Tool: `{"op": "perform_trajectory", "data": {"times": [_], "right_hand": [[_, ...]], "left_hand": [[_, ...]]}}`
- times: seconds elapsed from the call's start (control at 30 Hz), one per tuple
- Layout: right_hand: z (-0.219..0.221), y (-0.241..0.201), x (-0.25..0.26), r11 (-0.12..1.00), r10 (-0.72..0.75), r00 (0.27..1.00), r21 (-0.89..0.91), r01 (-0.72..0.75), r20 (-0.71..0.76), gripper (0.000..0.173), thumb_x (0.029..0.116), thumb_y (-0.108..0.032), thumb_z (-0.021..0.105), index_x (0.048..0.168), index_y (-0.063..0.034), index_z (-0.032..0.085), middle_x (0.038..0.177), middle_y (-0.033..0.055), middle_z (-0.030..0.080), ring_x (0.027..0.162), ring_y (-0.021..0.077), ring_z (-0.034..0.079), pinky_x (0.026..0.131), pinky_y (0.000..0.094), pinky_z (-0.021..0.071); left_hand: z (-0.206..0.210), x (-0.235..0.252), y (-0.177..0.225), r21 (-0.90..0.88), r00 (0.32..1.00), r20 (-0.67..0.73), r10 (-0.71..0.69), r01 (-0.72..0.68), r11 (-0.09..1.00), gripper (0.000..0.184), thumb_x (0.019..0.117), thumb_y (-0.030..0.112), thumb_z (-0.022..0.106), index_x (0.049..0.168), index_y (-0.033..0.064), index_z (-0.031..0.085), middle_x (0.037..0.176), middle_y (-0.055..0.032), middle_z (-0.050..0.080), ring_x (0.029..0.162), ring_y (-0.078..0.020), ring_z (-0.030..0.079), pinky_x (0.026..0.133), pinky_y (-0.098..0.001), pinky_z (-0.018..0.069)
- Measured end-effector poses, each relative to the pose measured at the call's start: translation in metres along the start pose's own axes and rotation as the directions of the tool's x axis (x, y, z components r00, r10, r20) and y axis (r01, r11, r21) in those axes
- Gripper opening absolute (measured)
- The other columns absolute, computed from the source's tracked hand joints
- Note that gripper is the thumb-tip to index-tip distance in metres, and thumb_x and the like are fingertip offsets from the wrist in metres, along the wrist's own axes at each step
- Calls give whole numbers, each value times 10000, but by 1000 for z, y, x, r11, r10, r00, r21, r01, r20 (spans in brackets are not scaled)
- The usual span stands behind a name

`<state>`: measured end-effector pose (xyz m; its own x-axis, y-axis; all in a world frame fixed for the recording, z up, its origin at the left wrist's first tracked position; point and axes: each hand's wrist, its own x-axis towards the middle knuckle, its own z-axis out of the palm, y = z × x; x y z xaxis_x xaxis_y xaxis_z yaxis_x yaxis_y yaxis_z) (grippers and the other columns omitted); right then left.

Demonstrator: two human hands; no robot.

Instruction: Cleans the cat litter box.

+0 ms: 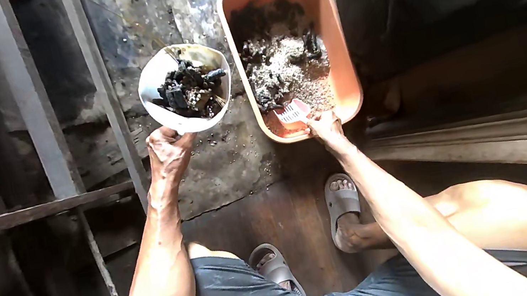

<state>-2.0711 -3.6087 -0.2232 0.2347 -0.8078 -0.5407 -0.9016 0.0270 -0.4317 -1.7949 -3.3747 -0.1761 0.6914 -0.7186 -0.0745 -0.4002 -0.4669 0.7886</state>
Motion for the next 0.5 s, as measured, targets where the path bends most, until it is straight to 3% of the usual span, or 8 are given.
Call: {"op": "perform_trajectory", "data": {"times": [0.23, 0.5], "right_hand": [[22, 2, 5, 992, 14, 997, 124, -4, -76, 376, 1011, -340, 641, 1057, 23, 730, 1036, 239, 715, 1007, 391, 678, 917, 586, 508], [37, -2, 35, 979, -41, 995, 194, 58, -89, 347, 1017, -317, 624, 1083, 6, 733, 1059, 227, 715, 1020, 367, 675, 928, 575, 506]], "left_hand": [[-2, -6, 9, 16, 1000, -2, 6, -6, 1000, 219, 936, 238, 724, 929, 19, 718, 821, -79, 688, 750, -95, 630, 754, -365, 512], [-9, -13, 3, -1, 999, -27, 18, -18, 1000, 181, 921, 208, 727, 933, 28, 719, 823, -65, 693, 736, -72, 631, 734, -342, 522]]}}
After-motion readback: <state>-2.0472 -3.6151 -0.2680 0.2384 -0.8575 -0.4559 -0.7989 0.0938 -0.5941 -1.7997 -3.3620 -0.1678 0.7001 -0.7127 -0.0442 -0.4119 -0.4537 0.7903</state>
